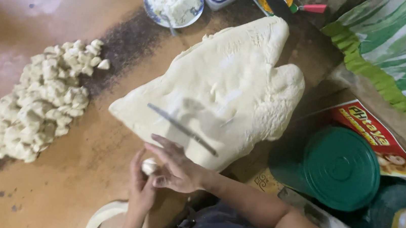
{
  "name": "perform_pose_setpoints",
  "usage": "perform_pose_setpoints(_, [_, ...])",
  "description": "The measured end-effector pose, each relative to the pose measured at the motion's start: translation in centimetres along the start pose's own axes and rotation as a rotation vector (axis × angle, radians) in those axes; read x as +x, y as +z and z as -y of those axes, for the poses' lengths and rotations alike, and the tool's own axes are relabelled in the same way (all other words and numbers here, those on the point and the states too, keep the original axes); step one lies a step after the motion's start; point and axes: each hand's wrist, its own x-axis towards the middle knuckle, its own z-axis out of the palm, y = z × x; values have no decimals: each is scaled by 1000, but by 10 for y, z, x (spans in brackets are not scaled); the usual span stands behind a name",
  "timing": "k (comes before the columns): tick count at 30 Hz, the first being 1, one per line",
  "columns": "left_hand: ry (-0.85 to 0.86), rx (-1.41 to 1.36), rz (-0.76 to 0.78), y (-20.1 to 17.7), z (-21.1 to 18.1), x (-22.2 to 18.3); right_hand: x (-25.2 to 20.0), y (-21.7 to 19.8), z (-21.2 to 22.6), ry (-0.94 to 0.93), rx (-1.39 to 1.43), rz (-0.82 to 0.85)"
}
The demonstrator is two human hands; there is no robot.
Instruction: Cutting strips of dough into small pieces and rolling them into balls on a floured table.
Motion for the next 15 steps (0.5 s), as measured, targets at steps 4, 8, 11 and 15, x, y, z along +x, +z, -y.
perform_pose_setpoints(4, [-567, 91, -482, 4, 73, -3, -78, -85, -82, 333, 214, 315])
perform_pose_setpoints(8, [-1153, 521, -627, 48, 33, 32, -172, -172, -107, 825, 648, 764])
perform_pose_setpoints(11, [-930, 383, -609, 67, 71, 25, -169, -268, -187, 635, 451, 618])
perform_pose_setpoints(15, [-1046, 364, -614, 93, 69, 58, -102, -431, -309, 474, 473, -244])
